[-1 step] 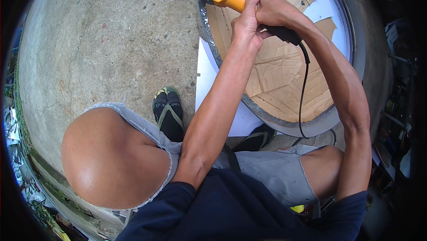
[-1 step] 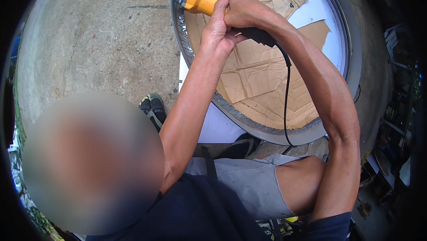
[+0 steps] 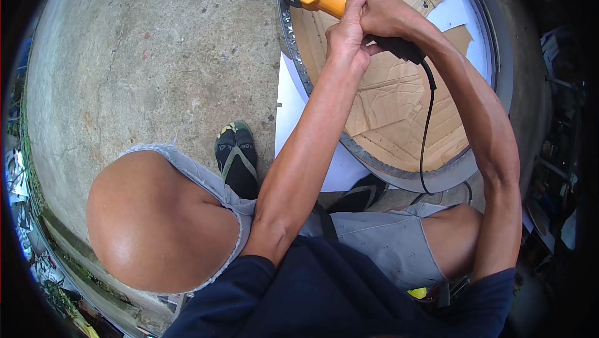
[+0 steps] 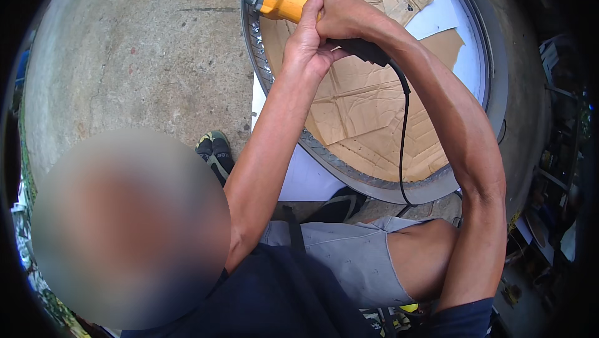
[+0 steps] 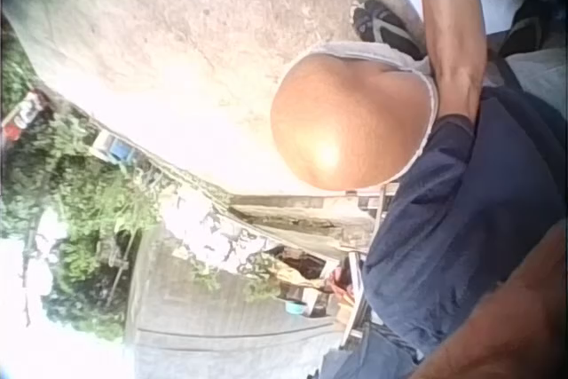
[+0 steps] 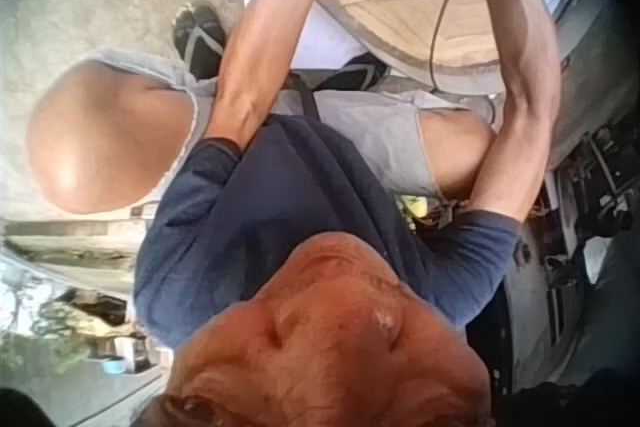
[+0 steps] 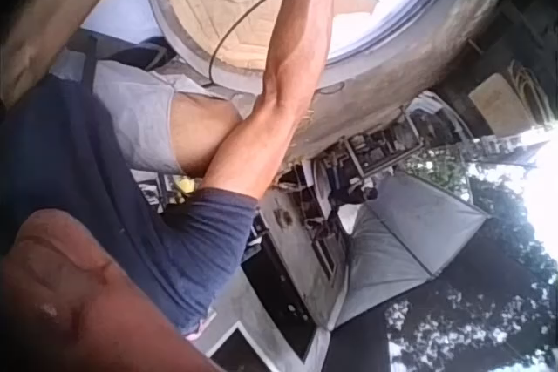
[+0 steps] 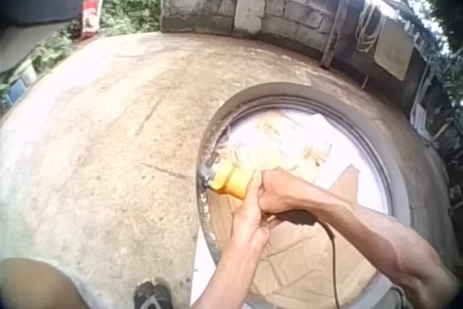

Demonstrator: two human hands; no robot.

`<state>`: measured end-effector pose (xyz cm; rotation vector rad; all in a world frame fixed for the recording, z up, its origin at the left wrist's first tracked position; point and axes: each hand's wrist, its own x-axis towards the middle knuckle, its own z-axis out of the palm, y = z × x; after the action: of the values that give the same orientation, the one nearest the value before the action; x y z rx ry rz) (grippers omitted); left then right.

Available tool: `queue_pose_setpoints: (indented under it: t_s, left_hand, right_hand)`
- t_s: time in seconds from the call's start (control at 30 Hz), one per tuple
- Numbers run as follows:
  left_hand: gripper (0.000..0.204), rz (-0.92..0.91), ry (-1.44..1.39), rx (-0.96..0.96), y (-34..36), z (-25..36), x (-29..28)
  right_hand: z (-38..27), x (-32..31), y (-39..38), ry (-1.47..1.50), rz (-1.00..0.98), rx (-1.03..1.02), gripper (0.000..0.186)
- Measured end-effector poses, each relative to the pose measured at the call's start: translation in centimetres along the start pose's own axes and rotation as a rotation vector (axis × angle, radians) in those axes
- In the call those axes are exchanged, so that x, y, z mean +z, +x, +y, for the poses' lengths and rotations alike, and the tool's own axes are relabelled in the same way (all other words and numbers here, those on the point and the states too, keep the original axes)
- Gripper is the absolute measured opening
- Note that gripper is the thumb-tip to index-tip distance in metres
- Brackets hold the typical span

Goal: Grinding the edge of a large circular metal rim using an angle grinder.

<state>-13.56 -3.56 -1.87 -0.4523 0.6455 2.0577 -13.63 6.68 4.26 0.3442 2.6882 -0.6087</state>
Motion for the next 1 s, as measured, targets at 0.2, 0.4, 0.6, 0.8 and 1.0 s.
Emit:
queue_pose_setpoints:
  t_s: [0.2,0.4,0.6,0.8,1.0]
  left_hand:
    - [0.07,-0.029,0.003,0.007,0.9,0.1,0.8]
    - [0.07,-0.021,0.064,0.021,1.8,0.4,0.9]
    - [0.069,-0.004,0.043,0.022,2.1,0.4,0.0]
    - [0.067,0.048,0.072,0.019,2.0,0.4,-0.2]
    - [0.068,0.043,0.101,0.01,1.8,0.2,0.2]
  right_hand:
    - [1.6,0.2,0.9,-0.023,0.025,0.043,0.039]
    - [1.4,-0.5,1.3,-0.006,0.018,0.044,0.037]
    - [1.0,0.2,1.4,0.043,-0.008,0.048,0.038]
    - [1.5,0.6,1.6,0.071,-0.015,0.044,0.036]
    - [1.7,0.6,1.2,0.126,-0.015,0.073,0.04]
